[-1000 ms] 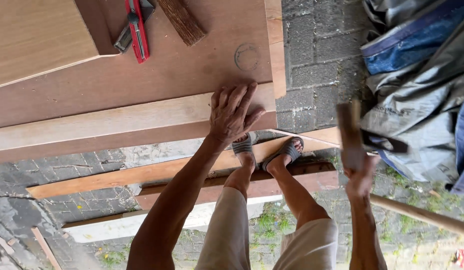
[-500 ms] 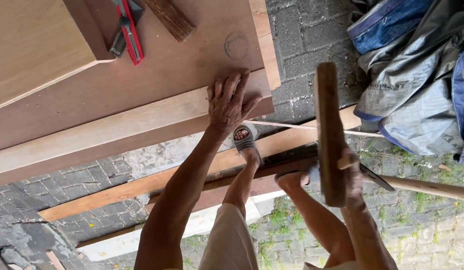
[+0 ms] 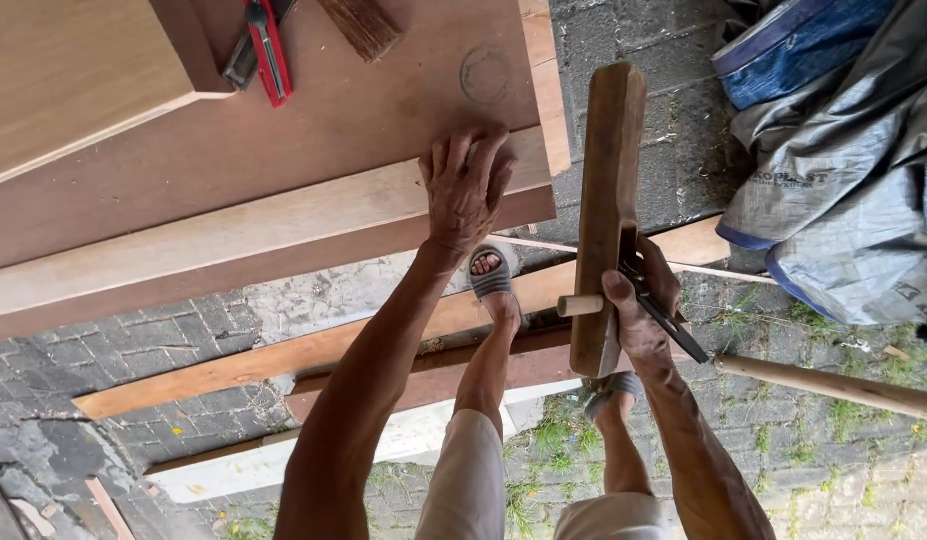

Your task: Measuring, marking, and sanding wooden boards to prepare them for assembly in a workshop environment.

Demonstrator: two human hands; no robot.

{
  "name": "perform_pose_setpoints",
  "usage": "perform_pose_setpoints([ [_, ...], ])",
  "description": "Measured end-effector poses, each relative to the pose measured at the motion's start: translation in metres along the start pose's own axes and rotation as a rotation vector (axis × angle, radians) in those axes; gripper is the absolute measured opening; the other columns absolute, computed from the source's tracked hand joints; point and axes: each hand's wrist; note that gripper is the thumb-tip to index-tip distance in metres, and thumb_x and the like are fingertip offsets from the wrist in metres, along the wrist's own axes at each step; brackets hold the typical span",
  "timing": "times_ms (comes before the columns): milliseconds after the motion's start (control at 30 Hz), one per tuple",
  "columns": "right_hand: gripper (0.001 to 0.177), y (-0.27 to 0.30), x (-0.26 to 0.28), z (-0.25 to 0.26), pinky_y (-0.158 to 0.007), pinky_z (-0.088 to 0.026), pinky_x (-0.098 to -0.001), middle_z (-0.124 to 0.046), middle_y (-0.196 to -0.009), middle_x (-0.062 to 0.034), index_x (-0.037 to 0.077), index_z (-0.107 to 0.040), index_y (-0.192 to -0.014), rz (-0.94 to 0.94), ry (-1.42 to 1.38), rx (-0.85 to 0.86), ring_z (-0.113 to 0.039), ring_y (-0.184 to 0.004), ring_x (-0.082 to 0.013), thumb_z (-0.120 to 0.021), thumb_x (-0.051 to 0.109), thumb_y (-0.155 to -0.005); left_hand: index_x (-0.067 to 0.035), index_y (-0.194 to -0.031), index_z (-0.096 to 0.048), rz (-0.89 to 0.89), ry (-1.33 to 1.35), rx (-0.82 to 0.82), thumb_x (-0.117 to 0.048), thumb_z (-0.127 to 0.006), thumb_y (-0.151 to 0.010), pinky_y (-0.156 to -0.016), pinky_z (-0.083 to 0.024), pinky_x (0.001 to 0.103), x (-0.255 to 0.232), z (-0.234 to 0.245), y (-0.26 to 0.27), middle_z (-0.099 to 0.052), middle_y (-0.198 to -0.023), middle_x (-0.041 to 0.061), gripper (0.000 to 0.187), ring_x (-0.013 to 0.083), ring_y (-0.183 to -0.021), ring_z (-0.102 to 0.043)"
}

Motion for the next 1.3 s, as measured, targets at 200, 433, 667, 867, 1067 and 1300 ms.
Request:
perform_pose_setpoints([
  [200, 0.073, -0.02, 0.009, -0.014, -0.086, -0.057, -0.0407, -0.066, -0.107, -0.0159, 0.001, -0.059, -0.141, 0.063, -0.005, 0.05, -0.068, -0.105, -0.0269, -0.078, 0.047, -0.088, -0.029, -0.111, -0.06, 0.116, -0.04, -0.129, -0.042, -0.057, -0.104, -0.087, -0.043, 0.037, 0.003, -0.019, 0.007, -0.051, -0.102, -0.006, 0.016, 0.0196, -0.098, -0.055],
  [433, 0.093, -0.051, 0.014, -0.043, -0.074, -0.057, -0.0387, -0.068, -0.083, -0.0203, 0.003, -0.043, -0.157, 0.254, 0.083, 0.033, -0.073, -0.081, -0.0317, -0.08, 0.053, -0.088, -0.03, -0.112, -0.059, 0.037, -0.183, -0.115, -0.04, -0.056, -0.102, -0.082, -0.043, 0.037, -0.005, -0.01, -0.003, -0.047, -0.099, -0.006, 0.014, 0.02, -0.096, -0.051],
  [667, 0.091, -0.071, 0.057, -0.061, -0.068, -0.055, -0.0485, -0.069, -0.075, -0.0187, 0.006, -0.047, -0.155, 0.312, 0.283, 0.029, -0.073, -0.072, -0.0388, -0.075, 0.062, -0.089, -0.032, -0.107, -0.063, 0.07, 0.02, -0.022, -0.041, -0.057, -0.105, -0.091, -0.041, 0.031, 0.001, 0.002, -0.004, -0.052, -0.099, -0.009, 0.011, 0.0204, -0.098, -0.053],
  [867, 0.091, -0.07, 0.055, -0.065, -0.069, -0.056, -0.044, -0.07, -0.078, -0.0161, 0.008, -0.045, -0.156, 0.274, 0.294, 0.04, -0.074, -0.076, -0.0361, -0.074, 0.062, -0.088, -0.031, -0.119, -0.066, -0.1, 0.029, 0.096, -0.034, -0.056, -0.106, -0.091, -0.043, 0.034, 0.017, 0.019, -0.005, -0.055, -0.114, -0.01, 0.016, 0.0174, -0.105, -0.053],
  [1067, 0.095, -0.053, 0.05, -0.06, -0.072, -0.057, -0.0461, -0.074, -0.091, -0.0194, 0.009, -0.042, -0.158, 0.173, 0.311, 0.051, -0.074, -0.085, -0.0377, -0.076, 0.06, -0.086, -0.034, -0.131, -0.067, -0.157, -0.007, 0.047, -0.043, -0.046, -0.109, -0.088, -0.039, 0.031, 0.029, 0.01, 0.001, -0.052, -0.109, -0.008, 0.031, 0.0157, -0.096, -0.048],
  [1300, 0.093, -0.12, 0.063, -0.087, -0.072, -0.054, -0.0462, -0.075, -0.089, -0.0124, 0.02, -0.038, -0.16, 0.144, 0.321, 0.07, -0.075, -0.079, -0.0347, -0.072, 0.068, -0.089, -0.035, -0.139, -0.064, -0.16, 0.009, 0.06, -0.037, -0.058, -0.103, -0.083, -0.04, 0.033, 0.032, 0.007, 0.005, -0.051, -0.106, -0.008, 0.036, 0.0173, -0.097, -0.051],
])
Point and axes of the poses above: each hand's wrist, its own y-axis away from the middle knuckle, its own z-axis out of the back of the hand, x = y × z
